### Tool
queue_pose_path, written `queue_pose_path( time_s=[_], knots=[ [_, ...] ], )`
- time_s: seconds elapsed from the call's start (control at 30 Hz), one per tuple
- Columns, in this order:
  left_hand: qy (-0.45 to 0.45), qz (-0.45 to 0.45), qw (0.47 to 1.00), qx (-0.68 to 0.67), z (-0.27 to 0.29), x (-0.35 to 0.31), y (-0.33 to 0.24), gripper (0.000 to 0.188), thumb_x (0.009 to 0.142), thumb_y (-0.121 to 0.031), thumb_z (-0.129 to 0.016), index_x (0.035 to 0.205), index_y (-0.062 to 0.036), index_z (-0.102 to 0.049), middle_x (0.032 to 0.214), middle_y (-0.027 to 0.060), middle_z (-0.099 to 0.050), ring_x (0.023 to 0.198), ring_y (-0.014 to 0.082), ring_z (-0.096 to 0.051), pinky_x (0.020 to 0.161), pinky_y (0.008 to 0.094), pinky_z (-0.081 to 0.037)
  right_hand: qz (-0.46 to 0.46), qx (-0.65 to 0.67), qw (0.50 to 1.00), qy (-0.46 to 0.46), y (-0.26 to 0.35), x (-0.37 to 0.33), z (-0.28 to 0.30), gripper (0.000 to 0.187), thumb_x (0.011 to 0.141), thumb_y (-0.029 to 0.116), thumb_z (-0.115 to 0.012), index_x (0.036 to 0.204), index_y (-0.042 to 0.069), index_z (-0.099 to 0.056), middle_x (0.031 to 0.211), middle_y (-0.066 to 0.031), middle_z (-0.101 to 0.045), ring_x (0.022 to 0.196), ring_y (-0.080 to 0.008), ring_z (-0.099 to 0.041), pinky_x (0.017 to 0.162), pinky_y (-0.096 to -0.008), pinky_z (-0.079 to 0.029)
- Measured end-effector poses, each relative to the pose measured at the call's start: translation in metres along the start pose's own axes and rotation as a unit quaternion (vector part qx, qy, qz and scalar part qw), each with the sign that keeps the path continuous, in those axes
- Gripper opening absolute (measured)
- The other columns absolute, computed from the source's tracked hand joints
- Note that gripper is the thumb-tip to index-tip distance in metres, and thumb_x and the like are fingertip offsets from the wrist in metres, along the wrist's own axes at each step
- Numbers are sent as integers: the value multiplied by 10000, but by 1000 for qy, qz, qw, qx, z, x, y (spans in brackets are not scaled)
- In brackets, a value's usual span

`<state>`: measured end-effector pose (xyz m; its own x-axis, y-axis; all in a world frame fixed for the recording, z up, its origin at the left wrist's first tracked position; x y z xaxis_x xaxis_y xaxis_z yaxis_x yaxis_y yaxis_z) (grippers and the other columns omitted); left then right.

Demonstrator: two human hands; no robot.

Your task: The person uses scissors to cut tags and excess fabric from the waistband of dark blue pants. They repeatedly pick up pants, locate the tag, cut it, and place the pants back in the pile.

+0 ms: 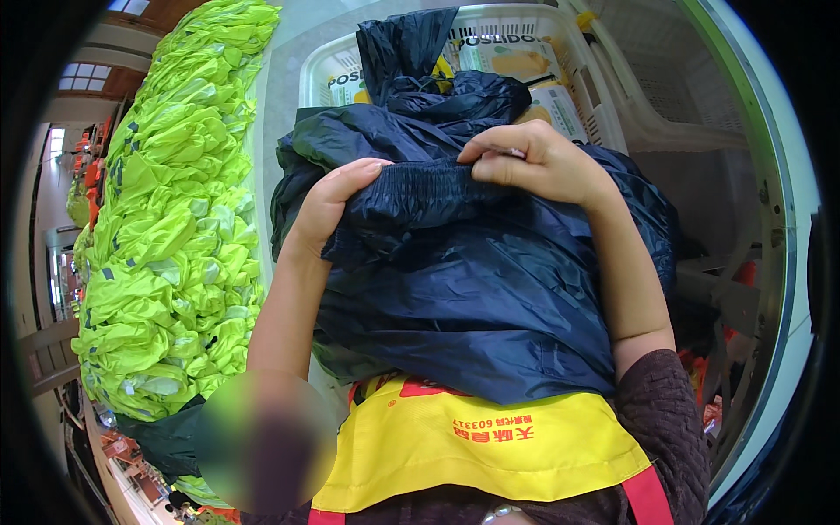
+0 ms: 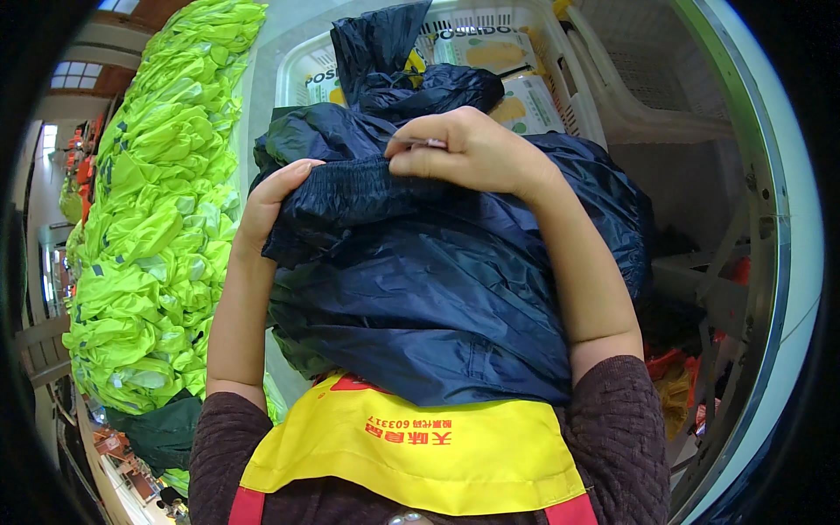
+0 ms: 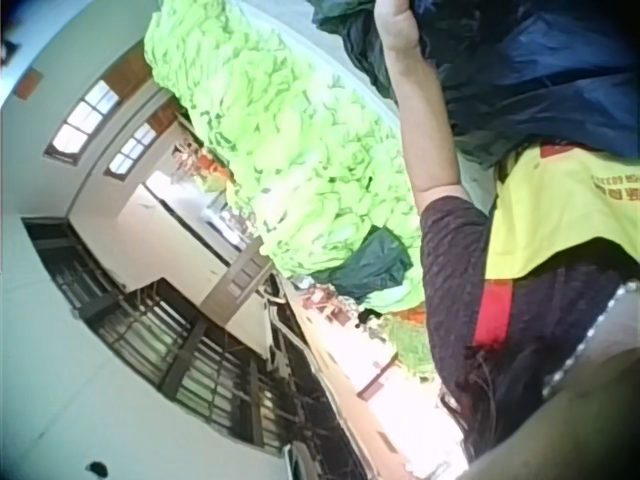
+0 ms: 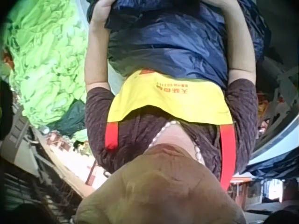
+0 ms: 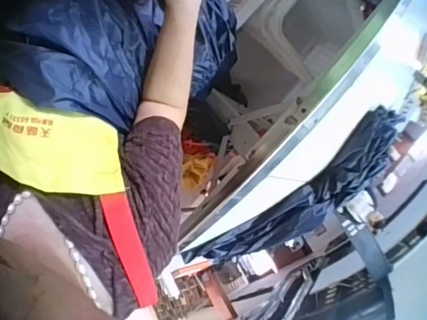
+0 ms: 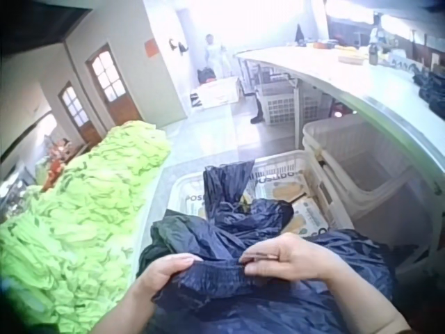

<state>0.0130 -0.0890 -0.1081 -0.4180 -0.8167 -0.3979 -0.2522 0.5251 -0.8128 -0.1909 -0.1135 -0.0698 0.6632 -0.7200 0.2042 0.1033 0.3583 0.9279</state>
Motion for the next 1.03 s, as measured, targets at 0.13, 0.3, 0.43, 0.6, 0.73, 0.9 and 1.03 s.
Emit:
queue_pose_path(
  time_s=[0.13,0.3,0.43,0.6,0.73,0.9,1.03],
  knots=[
    [-17,-42,979,200,-15,-15,-11,243,902,-157,-523,1040,27,-603,941,39,-620,872,101,-566,824,243,-439,104,-154,982,32,24,0,-14,173,760,138,-714,872,17,-660,775,-119,-663,690,-263,-640,614,-320,-489],
    [30,-86,807,584,-90,-68,-15,206,880,-145,-550,1037,-28,-611,904,131,-624,828,272,-608,737,318,-479,21,99,993,63,45,-11,9,153,815,137,-681,784,-7,-639,737,-74,-650,586,-104,-598,543,-229,-463],
    [96,-167,651,734,-135,-90,10,320,832,-102,-578,1117,42,-550,795,136,-583,736,256,-587,617,348,-491,22,54,993,-104,40,23,15,209,905,179,-567,957,-15,-621,814,-45,-623,752,-81,-567,668,-221,-459],
    [180,-154,681,693,-136,-91,11,433,832,-187,-573,1147,100,-497,823,174,-604,767,303,-612,646,357,-516,-45,-174,983,-25,-9,35,-66,230,862,175,-598,1017,7,-616,938,-137,-637,847,-269,-627,749,-343,-488],
    [69,8,867,493,-45,-42,-34,378,847,-373,-610,799,-2,-660,749,138,-645,679,243,-629,643,355,-492,-48,-158,986,-17,-13,3,-93,232,822,173,-636,991,15,-617,1023,-171,-600,882,-351,-610,761,-406,-494],
    [-236,193,793,527,103,0,-8,623,771,-619,-587,571,-29,-562,527,64,-520,477,181,-485,459,301,-378,-63,-234,970,-6,7,0,-94,221,810,125,-635,1008,33,-607,1053,-154,-591,828,-330,-626,716,-391,-512],
    [-257,55,937,229,83,12,23,372,769,-460,-699,695,-115,-581,532,-52,-498,372,78,-372,377,216,-240,-59,-261,964,1,9,1,-96,257,801,116,-638,1045,49,-593,1077,-151,-587,838,-335,-627,723,-392,-513]
  ],
)
Point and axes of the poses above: each hand's wrist, its own x-axis towards the middle knuckle, its own z-axis out of the back of the hand, y = z × x, the point moved 7 cm from there along x, towards the middle knuckle
